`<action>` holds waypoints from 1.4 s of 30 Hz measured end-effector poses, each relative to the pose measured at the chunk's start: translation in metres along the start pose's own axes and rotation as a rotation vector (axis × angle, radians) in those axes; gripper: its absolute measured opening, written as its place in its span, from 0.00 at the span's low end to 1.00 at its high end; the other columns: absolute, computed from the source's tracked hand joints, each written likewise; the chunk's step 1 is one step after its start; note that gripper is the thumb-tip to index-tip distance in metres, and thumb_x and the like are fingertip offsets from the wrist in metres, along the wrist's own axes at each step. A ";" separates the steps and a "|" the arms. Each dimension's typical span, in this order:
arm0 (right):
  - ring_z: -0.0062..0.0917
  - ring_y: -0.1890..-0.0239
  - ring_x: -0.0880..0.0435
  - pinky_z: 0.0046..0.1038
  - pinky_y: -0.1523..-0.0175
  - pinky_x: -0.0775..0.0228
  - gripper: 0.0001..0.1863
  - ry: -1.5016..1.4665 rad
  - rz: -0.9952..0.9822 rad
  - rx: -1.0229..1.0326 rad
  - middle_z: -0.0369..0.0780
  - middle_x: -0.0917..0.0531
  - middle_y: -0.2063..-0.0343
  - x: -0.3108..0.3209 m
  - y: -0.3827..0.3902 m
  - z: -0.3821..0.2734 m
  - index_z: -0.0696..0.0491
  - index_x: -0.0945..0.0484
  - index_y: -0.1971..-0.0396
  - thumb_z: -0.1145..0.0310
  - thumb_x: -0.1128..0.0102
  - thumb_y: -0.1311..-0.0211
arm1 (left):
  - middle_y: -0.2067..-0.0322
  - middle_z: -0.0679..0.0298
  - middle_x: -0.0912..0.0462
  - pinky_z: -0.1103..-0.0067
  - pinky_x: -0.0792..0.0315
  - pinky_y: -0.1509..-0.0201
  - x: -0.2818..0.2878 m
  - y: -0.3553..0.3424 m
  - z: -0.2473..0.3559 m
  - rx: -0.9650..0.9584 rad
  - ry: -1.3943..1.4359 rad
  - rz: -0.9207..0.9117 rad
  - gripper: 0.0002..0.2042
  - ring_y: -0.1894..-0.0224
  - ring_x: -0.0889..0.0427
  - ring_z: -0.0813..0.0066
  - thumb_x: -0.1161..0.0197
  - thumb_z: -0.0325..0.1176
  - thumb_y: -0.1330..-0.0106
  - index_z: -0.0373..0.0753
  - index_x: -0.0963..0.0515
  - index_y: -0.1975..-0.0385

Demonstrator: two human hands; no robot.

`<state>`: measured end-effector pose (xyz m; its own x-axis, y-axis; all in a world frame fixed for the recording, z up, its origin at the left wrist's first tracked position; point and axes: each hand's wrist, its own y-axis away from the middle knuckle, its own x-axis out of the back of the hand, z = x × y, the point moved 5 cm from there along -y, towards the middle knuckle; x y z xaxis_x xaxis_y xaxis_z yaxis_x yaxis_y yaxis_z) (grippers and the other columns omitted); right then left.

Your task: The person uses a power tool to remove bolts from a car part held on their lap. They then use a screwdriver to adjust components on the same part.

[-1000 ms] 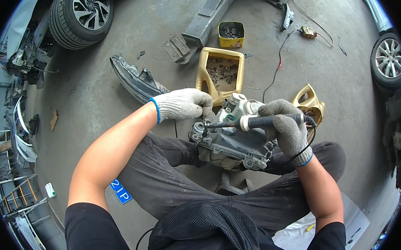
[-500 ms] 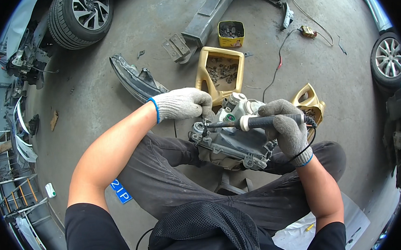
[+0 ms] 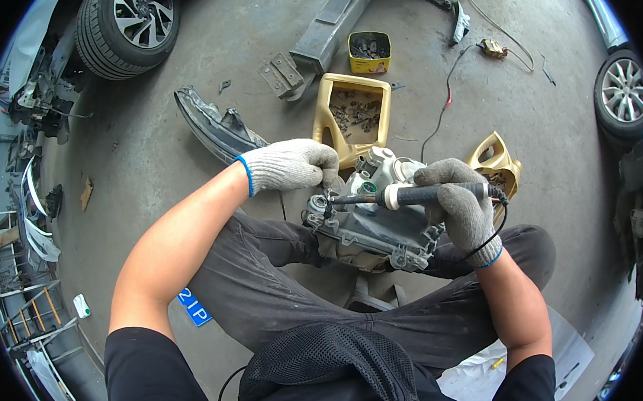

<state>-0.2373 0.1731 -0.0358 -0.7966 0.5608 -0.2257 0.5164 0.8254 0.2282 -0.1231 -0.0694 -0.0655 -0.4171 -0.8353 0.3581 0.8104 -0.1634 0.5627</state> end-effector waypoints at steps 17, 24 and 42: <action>0.16 0.78 0.25 0.19 0.72 0.33 0.32 0.066 0.156 0.056 0.39 0.16 0.73 0.000 0.004 -0.016 0.63 0.19 0.57 0.45 0.37 0.46 | 0.72 0.67 0.21 0.77 0.26 0.62 -0.001 0.001 -0.003 0.016 0.004 -0.006 0.08 0.69 0.24 0.79 0.46 0.27 0.43 0.35 0.21 0.67; 0.13 0.75 0.25 0.17 0.71 0.32 0.28 0.114 0.062 0.056 0.38 0.16 0.68 0.003 0.003 -0.016 0.62 0.20 0.55 0.50 0.34 0.43 | 0.70 0.67 0.20 0.78 0.26 0.62 -0.002 0.000 0.000 0.018 0.053 -0.010 0.09 0.68 0.23 0.80 0.46 0.26 0.43 0.35 0.21 0.65; 0.14 0.73 0.23 0.19 0.68 0.30 0.18 0.031 0.053 -0.039 0.37 0.16 0.70 -0.001 -0.002 -0.007 0.61 0.18 0.55 0.64 0.41 0.39 | 0.68 0.66 0.19 0.78 0.27 0.51 -0.003 -0.004 -0.006 0.058 -0.004 -0.039 0.07 0.61 0.23 0.79 0.43 0.25 0.42 0.33 0.22 0.66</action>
<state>-0.2398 0.1709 -0.0290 -0.7782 0.6008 -0.1830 0.5459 0.7911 0.2759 -0.1226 -0.0700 -0.0734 -0.4495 -0.8269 0.3381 0.7684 -0.1649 0.6184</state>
